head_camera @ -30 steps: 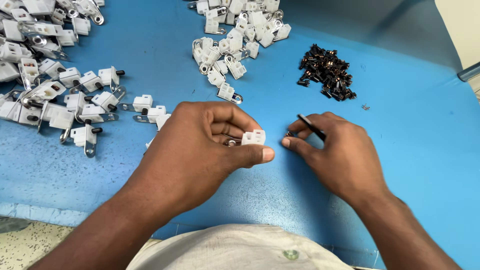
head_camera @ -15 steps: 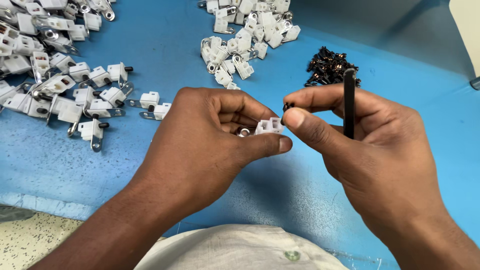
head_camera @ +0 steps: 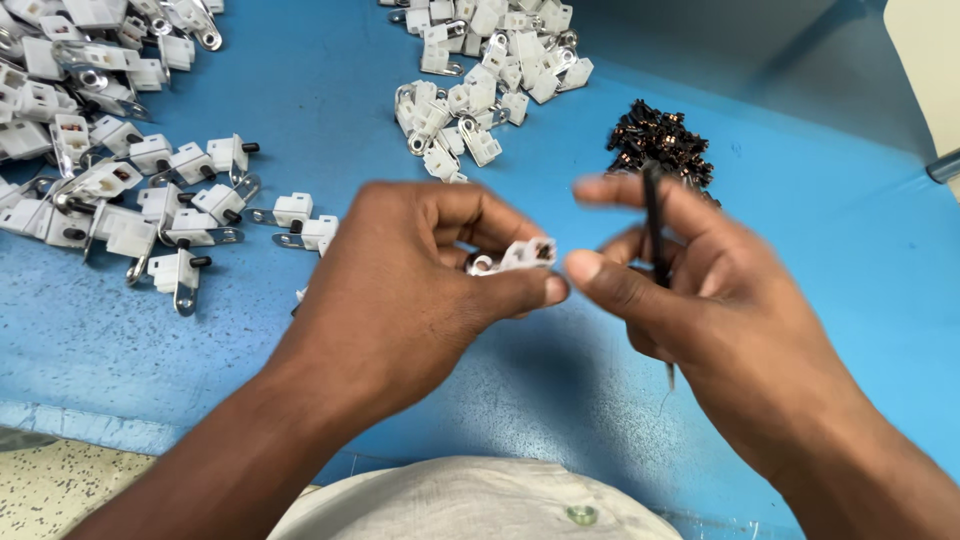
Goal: The person assembles small white plastic switch components at a blue workbench. They pick black coil contacts from a pile, insert each into a white housing by hand and with tweezers, and set the finished units aside with the growing pile of completed parts.
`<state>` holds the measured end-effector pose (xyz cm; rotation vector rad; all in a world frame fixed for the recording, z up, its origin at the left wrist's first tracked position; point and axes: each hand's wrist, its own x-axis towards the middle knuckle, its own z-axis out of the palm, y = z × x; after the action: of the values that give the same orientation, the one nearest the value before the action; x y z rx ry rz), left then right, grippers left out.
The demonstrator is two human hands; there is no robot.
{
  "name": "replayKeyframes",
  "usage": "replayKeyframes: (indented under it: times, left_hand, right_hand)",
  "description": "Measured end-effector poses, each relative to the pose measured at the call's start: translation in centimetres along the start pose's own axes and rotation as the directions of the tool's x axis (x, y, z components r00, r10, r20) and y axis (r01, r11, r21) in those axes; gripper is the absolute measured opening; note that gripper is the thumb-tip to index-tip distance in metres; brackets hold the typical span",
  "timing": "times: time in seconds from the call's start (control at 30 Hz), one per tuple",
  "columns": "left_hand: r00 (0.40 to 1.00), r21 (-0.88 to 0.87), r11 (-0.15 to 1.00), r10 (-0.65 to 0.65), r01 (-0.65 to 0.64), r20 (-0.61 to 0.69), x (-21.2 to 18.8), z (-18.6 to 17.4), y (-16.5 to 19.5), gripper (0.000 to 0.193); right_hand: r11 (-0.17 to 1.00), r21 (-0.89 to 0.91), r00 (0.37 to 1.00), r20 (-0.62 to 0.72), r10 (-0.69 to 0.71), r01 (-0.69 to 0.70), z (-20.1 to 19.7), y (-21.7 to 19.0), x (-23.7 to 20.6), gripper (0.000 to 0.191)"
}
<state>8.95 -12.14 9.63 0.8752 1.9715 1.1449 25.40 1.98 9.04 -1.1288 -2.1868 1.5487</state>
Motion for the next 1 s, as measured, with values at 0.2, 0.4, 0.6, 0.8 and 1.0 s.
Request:
replayKeyframes:
  times: [0.2,0.4,0.6,0.8,1.0]
  left_hand:
    - [0.993,-0.017,0.993,0.118,-0.118,-0.014,-0.2,-0.3,0.0,0.026]
    - [0.991,0.096,0.987,-0.131,0.127,0.028,-0.8,0.0,2.1,0.025]
    - [0.997,0.076,0.995,-0.072,0.070,0.029,-1.4,-0.6,3.3,0.025]
    - [0.996,0.081,0.993,-0.089,0.088,0.018,-1.2,-0.2,2.4,0.027]
    - [0.996,-0.053,0.995,-0.086,0.086,0.016,-1.0,0.1,1.1,0.030]
  right_hand:
    - [0.995,0.047,0.995,-0.049,-0.082,0.084,-1.7,-0.1,0.3,0.018]
    - [0.833,0.215,0.861,-0.131,-0.492,0.509,-1.5,-5.1,-0.8,0.011]
    - [0.743,0.180,0.764,-0.119,-0.634,0.644,0.6,-4.2,-0.6,0.012]
    - [0.663,0.082,0.668,-0.130,-0.733,0.744,1.9,-4.4,-1.2,0.013]
    - [0.769,0.056,0.752,-0.265,-0.604,0.637,4.0,-5.6,-2.2,0.010]
